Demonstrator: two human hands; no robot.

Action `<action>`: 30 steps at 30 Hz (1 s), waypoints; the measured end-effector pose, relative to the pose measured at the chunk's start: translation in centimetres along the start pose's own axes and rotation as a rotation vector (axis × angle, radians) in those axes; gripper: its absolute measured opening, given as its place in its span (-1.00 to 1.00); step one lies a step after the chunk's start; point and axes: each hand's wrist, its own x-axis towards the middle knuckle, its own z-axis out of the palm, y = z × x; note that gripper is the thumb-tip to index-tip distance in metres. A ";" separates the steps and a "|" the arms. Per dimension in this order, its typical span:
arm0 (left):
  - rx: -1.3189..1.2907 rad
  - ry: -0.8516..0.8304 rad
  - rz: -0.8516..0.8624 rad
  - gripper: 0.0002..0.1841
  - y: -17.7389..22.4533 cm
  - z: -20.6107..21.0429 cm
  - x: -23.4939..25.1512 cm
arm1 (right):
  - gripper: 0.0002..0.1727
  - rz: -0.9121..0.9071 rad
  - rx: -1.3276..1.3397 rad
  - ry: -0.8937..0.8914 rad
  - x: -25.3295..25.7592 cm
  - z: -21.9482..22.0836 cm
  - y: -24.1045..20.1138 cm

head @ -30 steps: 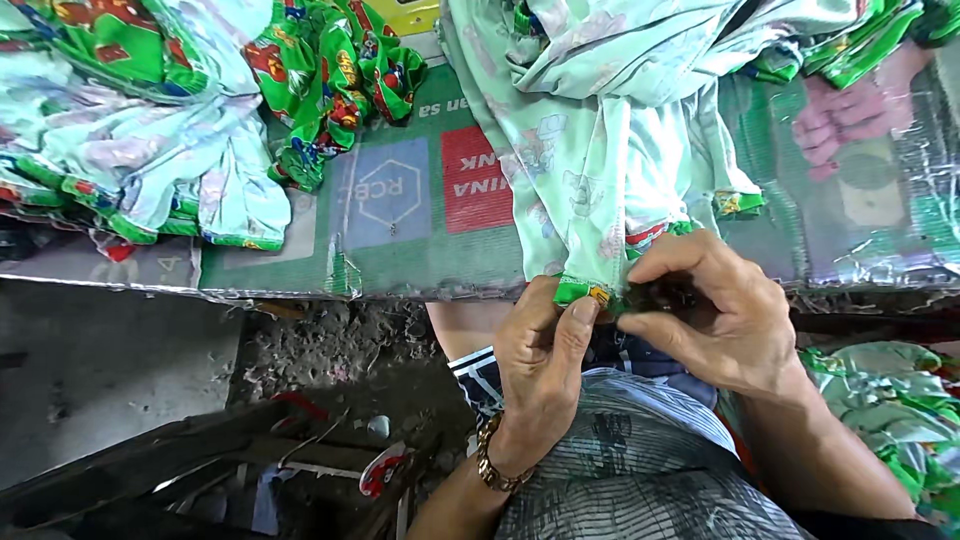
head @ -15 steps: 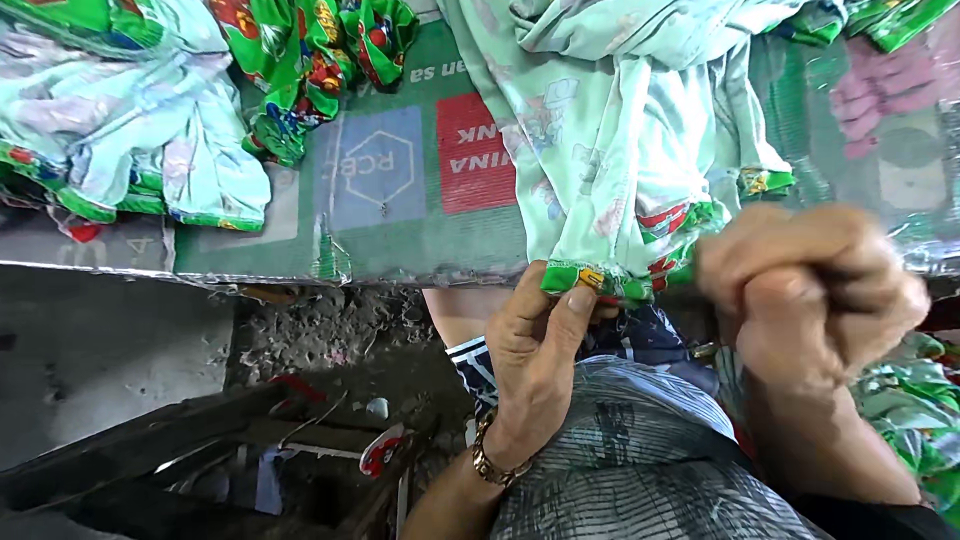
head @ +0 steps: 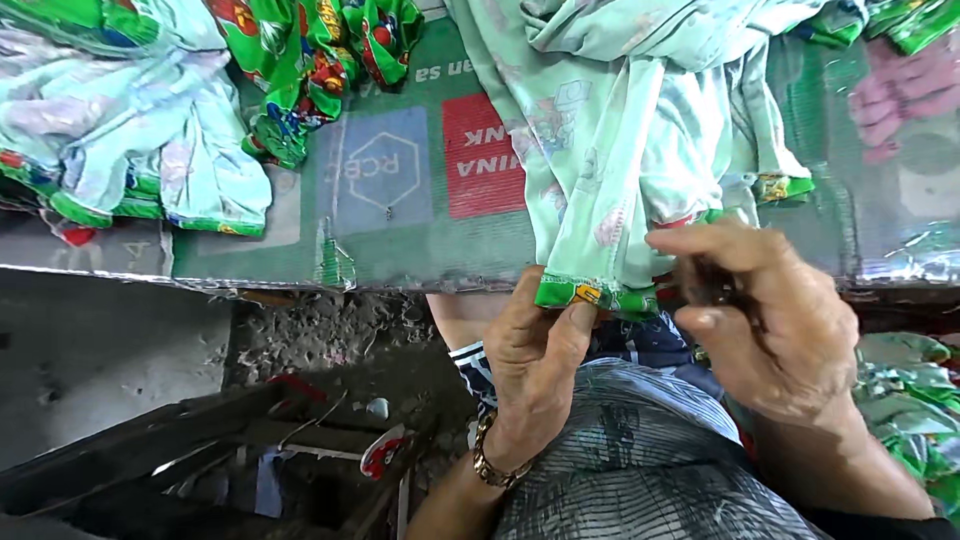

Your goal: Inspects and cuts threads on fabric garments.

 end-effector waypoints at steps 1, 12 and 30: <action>0.002 0.002 -0.002 -0.78 0.0 0.0 0.0 | -0.58 0.005 0.016 -0.014 -0.2 0.3 -0.1; -0.003 -0.018 -0.015 -0.77 -0.2 0.1 0.0 | -0.74 0.052 0.075 -0.039 0.0 1.1 0.0; 0.042 -0.051 0.005 -0.77 -0.6 -0.3 0.3 | -0.72 0.130 0.234 -0.055 0.3 0.6 0.3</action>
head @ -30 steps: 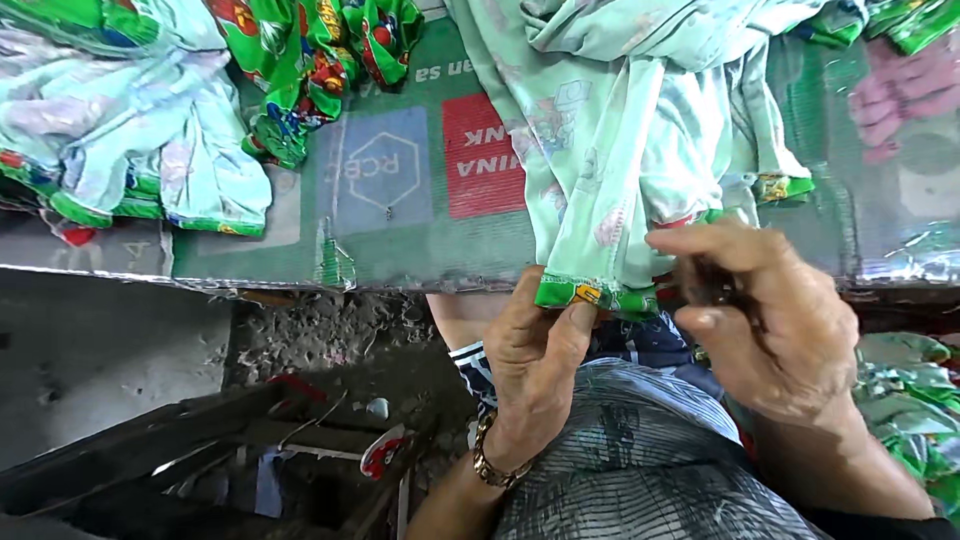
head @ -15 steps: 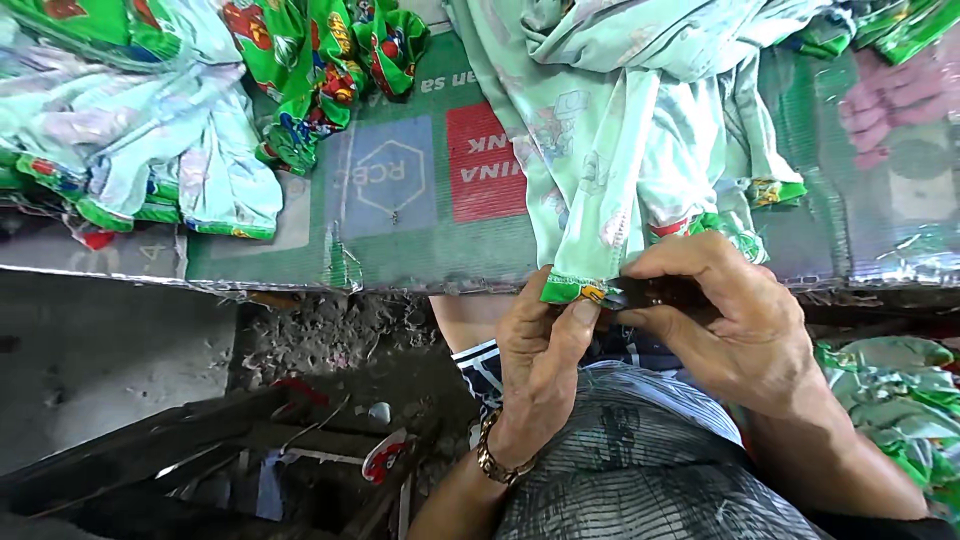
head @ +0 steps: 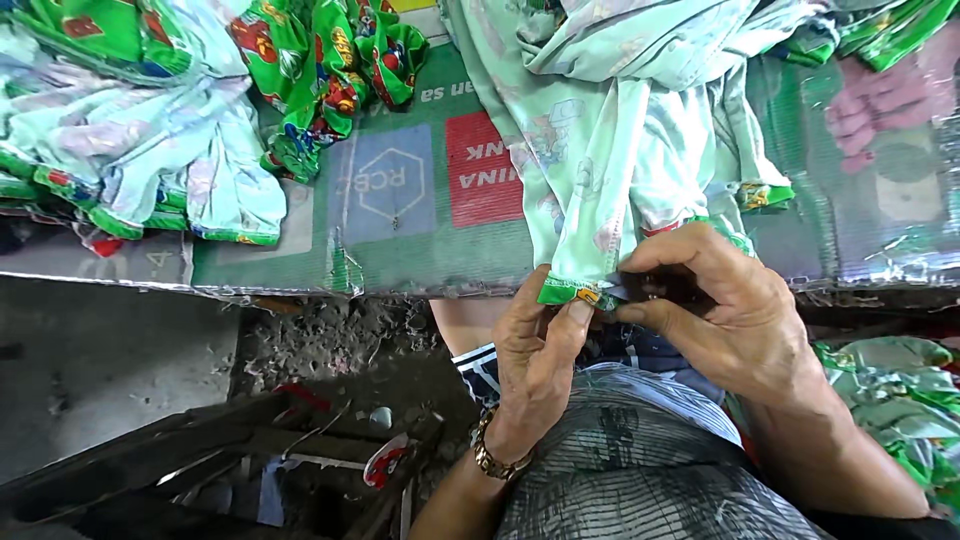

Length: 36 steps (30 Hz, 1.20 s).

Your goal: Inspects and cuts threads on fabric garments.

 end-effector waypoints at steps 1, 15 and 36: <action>0.003 -0.003 0.005 -0.76 -0.1 0.0 0.0 | -0.70 0.009 -0.002 -0.004 0.0 0.0 0.0; 0.099 -0.042 0.039 -0.79 -0.2 -0.4 -0.2 | -0.78 0.023 0.046 -0.051 0.3 -0.6 0.1; 0.060 -0.043 -0.065 -0.78 0.8 -1.3 -1.9 | -0.90 -0.101 -0.251 0.051 -1.2 0.5 0.7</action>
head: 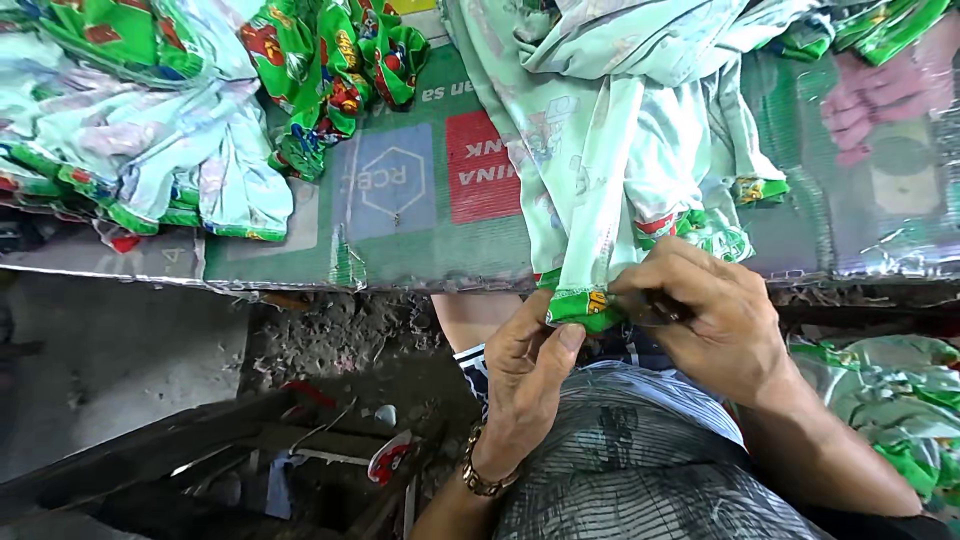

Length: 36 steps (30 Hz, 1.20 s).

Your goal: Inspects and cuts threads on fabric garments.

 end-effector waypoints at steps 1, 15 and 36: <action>0.065 0.024 0.033 -0.79 0.0 -0.1 -0.1 | -0.91 0.015 0.053 -0.019 0.1 -0.3 0.0; 0.209 -0.235 0.179 -0.84 2.2 0.0 5.3 | -0.93 0.128 0.565 -0.117 2.1 -2.9 0.6; 0.469 -0.191 0.162 -0.47 3.0 4.6 5.5 | -0.93 -0.005 0.031 0.180 1.1 -3.2 -0.1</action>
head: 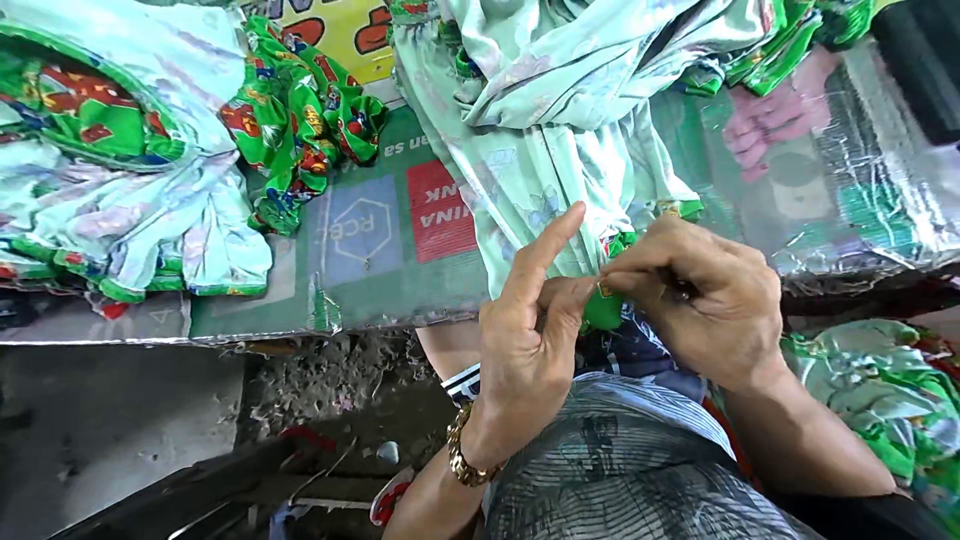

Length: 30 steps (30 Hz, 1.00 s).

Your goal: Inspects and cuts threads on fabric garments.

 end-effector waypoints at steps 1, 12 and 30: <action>-0.009 0.004 -0.016 -0.46 -0.1 0.0 -0.1 | -0.92 0.015 0.022 0.003 0.0 0.0 0.1; 0.006 -0.090 0.010 -0.88 0.1 0.2 0.1 | -0.94 0.087 0.256 -0.024 0.0 -0.5 0.2; 0.082 -0.229 -0.063 -0.93 -0.1 -1.5 1.3 | -0.66 0.088 -0.088 -0.225 -0.3 -3.8 0.0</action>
